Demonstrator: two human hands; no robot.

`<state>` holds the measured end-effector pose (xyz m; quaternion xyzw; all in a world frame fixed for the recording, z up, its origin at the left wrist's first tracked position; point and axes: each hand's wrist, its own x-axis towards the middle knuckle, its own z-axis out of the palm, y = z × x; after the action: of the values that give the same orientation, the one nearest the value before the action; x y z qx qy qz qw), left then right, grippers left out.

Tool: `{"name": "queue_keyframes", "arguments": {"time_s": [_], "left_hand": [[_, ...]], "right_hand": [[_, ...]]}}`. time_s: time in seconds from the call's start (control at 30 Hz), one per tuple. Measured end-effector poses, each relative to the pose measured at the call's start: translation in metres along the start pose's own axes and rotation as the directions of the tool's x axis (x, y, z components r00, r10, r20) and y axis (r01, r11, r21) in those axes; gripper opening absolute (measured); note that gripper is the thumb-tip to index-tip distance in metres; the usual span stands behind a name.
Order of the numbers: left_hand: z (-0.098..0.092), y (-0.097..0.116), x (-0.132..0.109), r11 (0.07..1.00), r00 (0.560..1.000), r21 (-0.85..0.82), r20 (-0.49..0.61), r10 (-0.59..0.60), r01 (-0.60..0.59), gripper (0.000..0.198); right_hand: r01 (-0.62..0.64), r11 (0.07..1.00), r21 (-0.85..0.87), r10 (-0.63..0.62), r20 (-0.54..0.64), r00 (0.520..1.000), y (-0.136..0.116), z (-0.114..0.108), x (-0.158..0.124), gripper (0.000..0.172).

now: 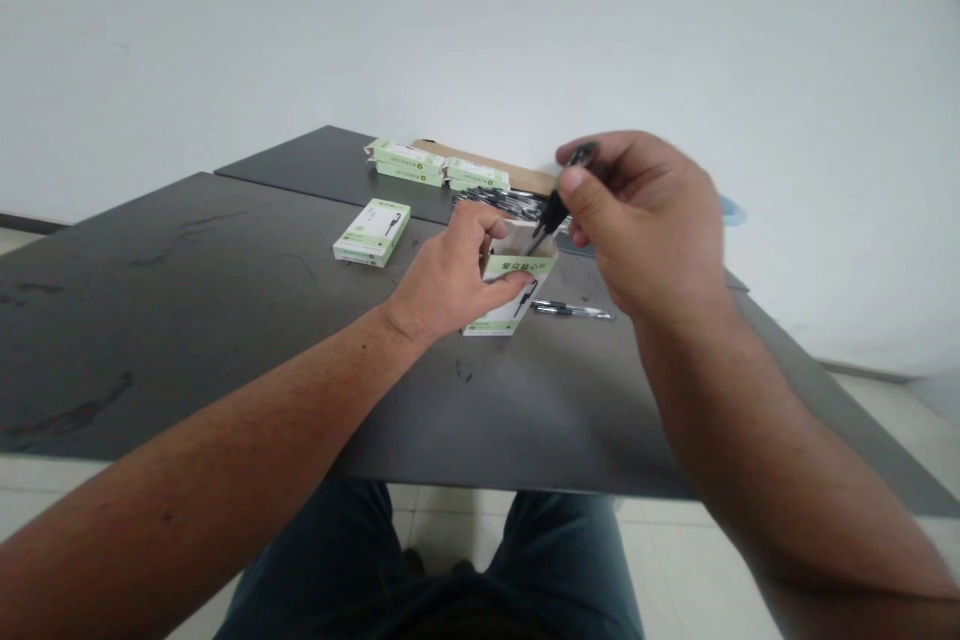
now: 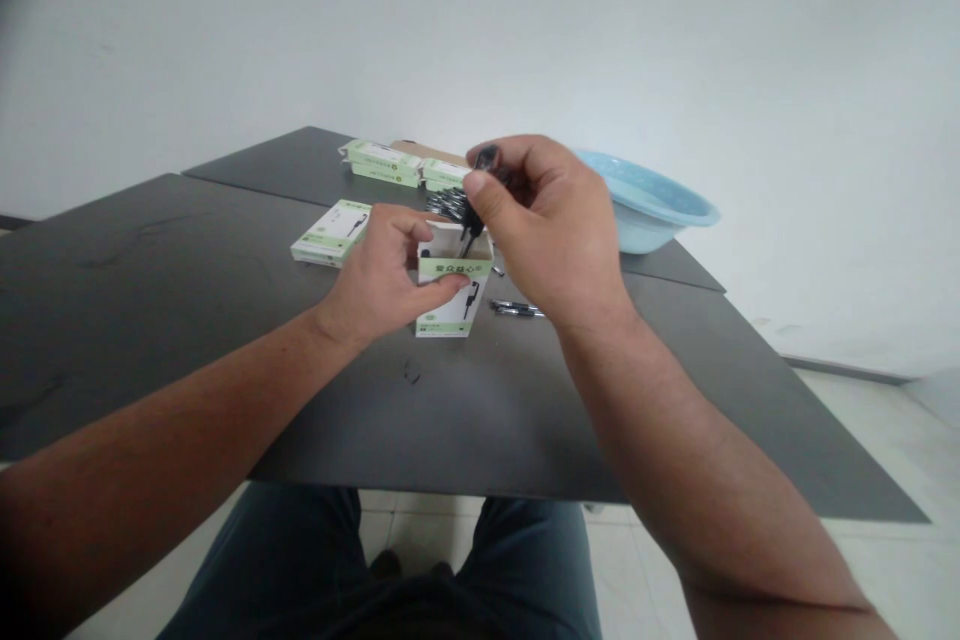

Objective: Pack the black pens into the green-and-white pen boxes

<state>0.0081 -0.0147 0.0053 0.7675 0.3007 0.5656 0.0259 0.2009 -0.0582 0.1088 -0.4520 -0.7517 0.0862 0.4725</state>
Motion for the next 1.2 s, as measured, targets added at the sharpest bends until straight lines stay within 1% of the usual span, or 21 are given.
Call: {"name": "queue_keyframes", "arguments": {"time_s": [0.07,0.17,0.27,0.37,0.43,0.57,0.7,0.77,0.8,0.83,0.87,0.9,0.97,1.0,1.07,1.1,1.13,1.2], "left_hand": [[-0.001,0.001,0.0,1.0,1.0,-0.013,-0.001,-0.002,0.002,0.057],[-0.001,0.002,0.0,0.999,0.999,-0.04,0.017,-0.033,0.034,0.056],[-0.001,0.003,-0.001,0.997,0.998,-0.048,0.032,-0.055,0.056,0.058],[0.001,0.002,-0.002,0.998,0.999,-0.044,0.027,-0.041,0.043,0.059],[0.002,0.0,-0.003,0.998,0.999,-0.048,0.019,-0.034,0.035,0.058],[0.002,-0.003,-0.003,0.996,1.0,-0.086,0.012,-0.021,0.022,0.055],[0.002,-0.004,-0.002,0.997,1.0,-0.065,0.016,-0.026,0.027,0.055],[0.001,-0.004,-0.002,0.997,1.0,-0.069,0.014,-0.019,0.02,0.055],[0.001,-0.004,-0.002,0.997,1.0,-0.078,0.013,-0.019,0.02,0.055],[0.002,-0.004,-0.002,0.996,1.0,-0.088,0.013,-0.022,0.023,0.055],[0.002,-0.004,-0.002,0.995,0.999,-0.098,0.018,-0.028,0.029,0.055],[0.002,-0.004,-0.002,0.994,0.999,-0.105,0.022,-0.034,0.036,0.055],[0.003,-0.004,-0.002,0.994,0.999,-0.105,0.024,-0.037,0.039,0.056],[0.003,-0.004,-0.002,0.994,0.999,-0.103,0.02,-0.029,0.031,0.056],[0.003,-0.005,-0.002,0.995,1.0,-0.098,0.007,-0.007,0.007,0.056],[0.003,-0.005,-0.002,0.995,1.0,-0.096,0.003,0.0,0.001,0.056],[0.003,-0.006,-0.002,0.996,1.0,-0.094,0.001,0.0,0.0,0.056],[0.003,-0.006,-0.002,0.996,1.0,-0.09,0.008,-0.009,0.01,0.056]], "right_hand": [[-0.009,0.997,-0.076,0.014,0.067,0.998,0.001,0.003,-0.003,0.031],[-0.007,0.991,-0.135,0.022,0.103,0.994,0.005,0.003,-0.009,0.04],[0.012,0.987,-0.16,-0.007,0.029,1.0,0.012,-0.001,-0.016,0.047],[0.015,0.986,-0.164,-0.02,-0.027,0.999,0.017,-0.004,-0.021,0.049],[0.01,0.989,-0.149,-0.015,-0.034,0.999,0.019,-0.004,-0.024,0.044],[0.002,0.99,-0.143,-0.004,-0.016,1.0,0.021,0.0,-0.029,0.026],[-0.023,0.988,-0.149,0.019,-0.032,0.999,0.027,-0.004,-0.033,0.019],[-0.043,0.975,-0.22,0.04,-0.019,0.999,0.034,-0.01,-0.033,0.018],[-0.055,0.957,-0.283,0.062,0.016,0.998,0.04,-0.013,-0.033,0.018],[-0.063,0.932,-0.358,0.096,0.075,0.993,0.048,-0.016,-0.033,0.019],[-0.059,0.899,-0.434,0.139,0.156,0.978,0.058,-0.018,-0.032,0.02],[-0.037,0.863,-0.503,0.188,0.252,0.949,0.068,-0.019,-0.032,0.023],[0.059,0.809,-0.585,0.258,0.443,0.858,0.092,-0.017,-0.032,0.031],[0.112,0.788,-0.605,0.281,0.516,0.809,0.102,-0.015,-0.033,0.036],[0.179,0.759,-0.626,0.327,0.604,0.727,0.119,-0.009,-0.035,0.043],[0.202,0.75,-0.63,0.342,0.63,0.697,0.125,-0.006,-0.035,0.045],[0.217,0.744,-0.632,0.353,0.647,0.676,0.128,-0.004,-0.035,0.046],[0.24,0.737,-0.632,0.36,0.667,0.652,0.13,-0.001,-0.034,0.046]]}}
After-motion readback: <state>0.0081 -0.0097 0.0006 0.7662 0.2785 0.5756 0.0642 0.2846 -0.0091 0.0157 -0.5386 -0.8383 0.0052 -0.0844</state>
